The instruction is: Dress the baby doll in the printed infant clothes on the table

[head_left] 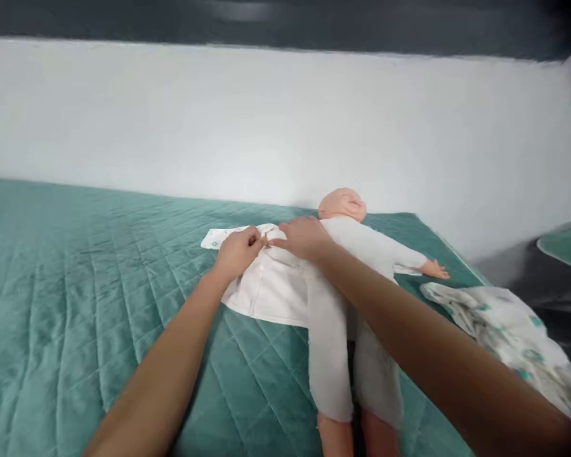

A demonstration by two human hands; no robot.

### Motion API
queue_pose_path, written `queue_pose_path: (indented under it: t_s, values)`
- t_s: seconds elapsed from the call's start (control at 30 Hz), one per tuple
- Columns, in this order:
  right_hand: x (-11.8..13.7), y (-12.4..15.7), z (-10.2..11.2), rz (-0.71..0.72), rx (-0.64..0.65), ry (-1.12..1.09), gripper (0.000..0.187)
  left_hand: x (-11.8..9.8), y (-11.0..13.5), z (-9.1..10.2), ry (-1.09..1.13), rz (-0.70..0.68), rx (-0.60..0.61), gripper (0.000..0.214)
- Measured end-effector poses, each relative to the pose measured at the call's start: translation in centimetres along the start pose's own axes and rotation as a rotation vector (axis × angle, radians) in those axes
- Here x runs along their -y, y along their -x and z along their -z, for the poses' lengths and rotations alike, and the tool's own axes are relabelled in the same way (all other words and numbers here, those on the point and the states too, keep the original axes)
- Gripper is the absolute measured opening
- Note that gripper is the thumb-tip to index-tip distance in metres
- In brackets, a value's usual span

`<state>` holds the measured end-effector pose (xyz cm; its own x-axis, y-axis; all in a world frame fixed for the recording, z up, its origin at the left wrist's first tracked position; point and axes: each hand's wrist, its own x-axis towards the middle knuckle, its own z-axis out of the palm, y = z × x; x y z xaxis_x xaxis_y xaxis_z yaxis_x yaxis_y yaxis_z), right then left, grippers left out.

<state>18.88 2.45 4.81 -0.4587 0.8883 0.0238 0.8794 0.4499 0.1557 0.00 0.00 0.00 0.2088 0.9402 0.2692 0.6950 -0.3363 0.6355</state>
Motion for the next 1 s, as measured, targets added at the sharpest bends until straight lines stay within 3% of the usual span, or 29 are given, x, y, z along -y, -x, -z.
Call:
queue_pose_path:
  t_s: [0.17, 0.23, 0.3, 0.37, 0.47, 0.53, 0.67, 0.83, 1.0]
  values:
    - [0.2, -0.2, 0.4, -0.014, 0.000, -0.076, 0.056, 0.4, 0.0, -0.1, -0.148, 0.067, -0.187, 0.032]
    - [-0.9, 1.0, 1.1, -0.043, -0.071, -0.193, 0.050, 0.6, 0.3, -0.2, -0.237, 0.103, -0.276, 0.027]
    - [-2.6, 3.0, 1.8, -0.112, -0.226, -0.346, 0.045, 0.7, 0.7, -0.3, -0.328, 0.151, -0.269, 0.027]
    - [-4.6, 5.6, 1.8, -0.280, -0.447, -0.447, 0.036, 0.5, 1.2, -0.4, -0.406, 0.200, -0.222, 0.027]
    - [-7.2, 9.6, 0.4, -0.681, -0.676, -0.490, 0.025, 0.0, 1.7, -0.8, -0.471, 0.234, -0.214, 0.024]
    - [-8.3, 11.7, -1.2, -0.839, -0.674, -0.589, 0.024, -0.4, 1.9, -1.0, -0.480, 0.244, -0.240, 0.025]
    - [-9.4, 13.8, -3.3, -0.990, -0.476, -0.723, 0.033, -0.5, 1.7, -1.1, -0.465, 0.276, -0.231, 0.031]
    - [-9.7, 14.0, -3.3, -0.992, -0.398, -0.684, 0.043, -0.4, 1.2, -0.9, -0.348, 0.228, -0.233, 0.016]
    - [-8.9, 13.7, -3.4, -0.922, -0.445, -0.933, 0.056, -1.0, 1.1, -1.4, 0.005, 0.099, -0.340, 0.017]
